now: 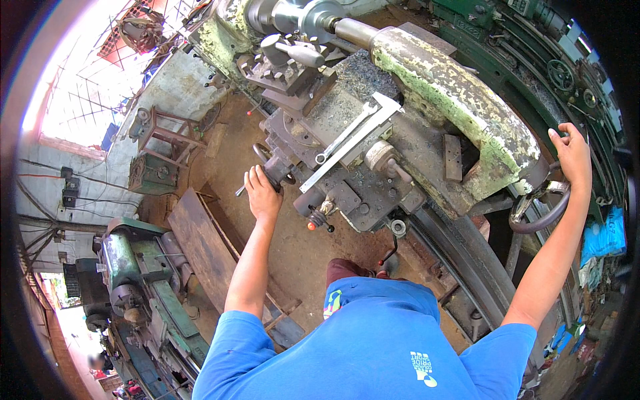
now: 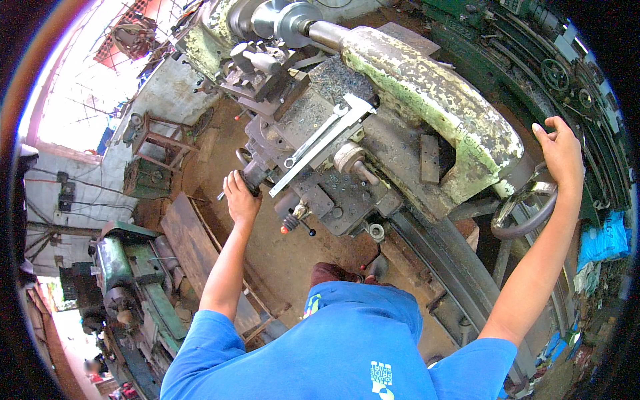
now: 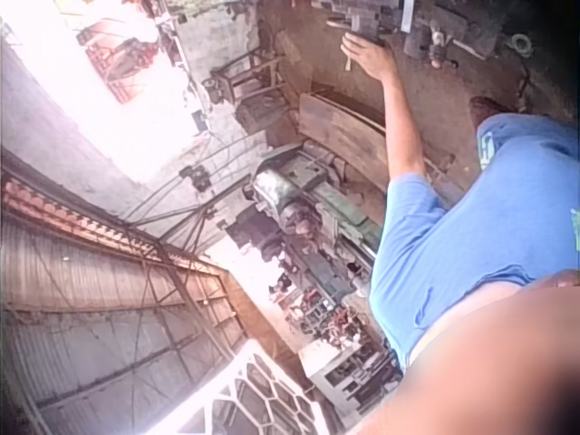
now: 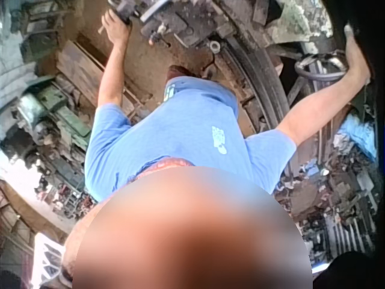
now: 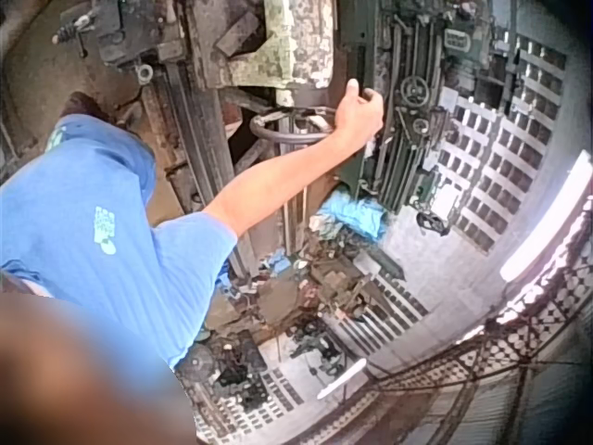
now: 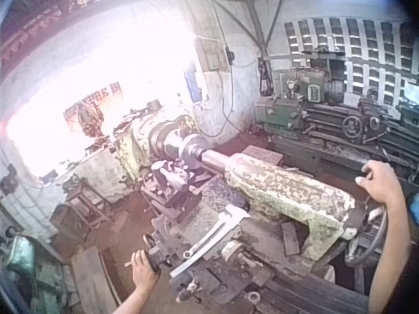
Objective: The person operates a metal lathe by turning handwheels and levers to position the tool and carriage. They repeatedly adjust controls and observe the rotating workpiece, maintaining the machining process throughout the clip.
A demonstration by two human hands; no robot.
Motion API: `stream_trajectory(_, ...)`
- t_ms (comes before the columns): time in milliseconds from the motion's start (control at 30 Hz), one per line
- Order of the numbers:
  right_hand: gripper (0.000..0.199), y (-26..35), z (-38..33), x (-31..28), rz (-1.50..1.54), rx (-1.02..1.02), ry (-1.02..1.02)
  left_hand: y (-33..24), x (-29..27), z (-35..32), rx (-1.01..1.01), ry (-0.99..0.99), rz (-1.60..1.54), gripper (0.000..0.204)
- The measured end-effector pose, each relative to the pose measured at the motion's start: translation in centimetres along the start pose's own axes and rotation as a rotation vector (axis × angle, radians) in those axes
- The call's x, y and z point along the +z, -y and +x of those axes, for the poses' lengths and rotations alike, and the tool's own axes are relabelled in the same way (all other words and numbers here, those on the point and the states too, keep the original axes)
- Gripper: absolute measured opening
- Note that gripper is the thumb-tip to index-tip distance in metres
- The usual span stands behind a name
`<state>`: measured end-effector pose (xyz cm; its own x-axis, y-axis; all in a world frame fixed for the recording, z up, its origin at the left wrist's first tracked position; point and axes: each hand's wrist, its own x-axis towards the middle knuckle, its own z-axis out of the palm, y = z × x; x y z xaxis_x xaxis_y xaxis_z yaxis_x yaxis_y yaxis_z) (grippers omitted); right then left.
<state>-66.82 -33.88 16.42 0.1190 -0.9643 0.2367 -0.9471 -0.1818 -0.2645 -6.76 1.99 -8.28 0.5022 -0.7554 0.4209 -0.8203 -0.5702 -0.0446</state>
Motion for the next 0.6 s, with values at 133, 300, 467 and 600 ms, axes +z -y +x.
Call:
stream_trajectory(133,0.049,-0.1,0.1,0.1,0.047,0.005,0.005,0.2,0.6,-0.4,0.021,-0.028,0.028,0.097)
stream_trajectory(300,0.05,-0.4,0.2,0.2,0.023,-0.01,0.005,0.1,1.2,-0.9,0.032,-0.048,0.069,0.095)
stream_trajectory(467,0.05,-0.1,0.1,0.1,0.024,-0.028,-0.007,0.2,1.1,-0.8,0.055,-0.065,0.043,0.094)
stream_trajectory(600,0.049,0.3,0.0,0.0,0.017,-0.043,-0.003,0.2,1.0,-1.0,0.05,-0.022,0.032,0.101)
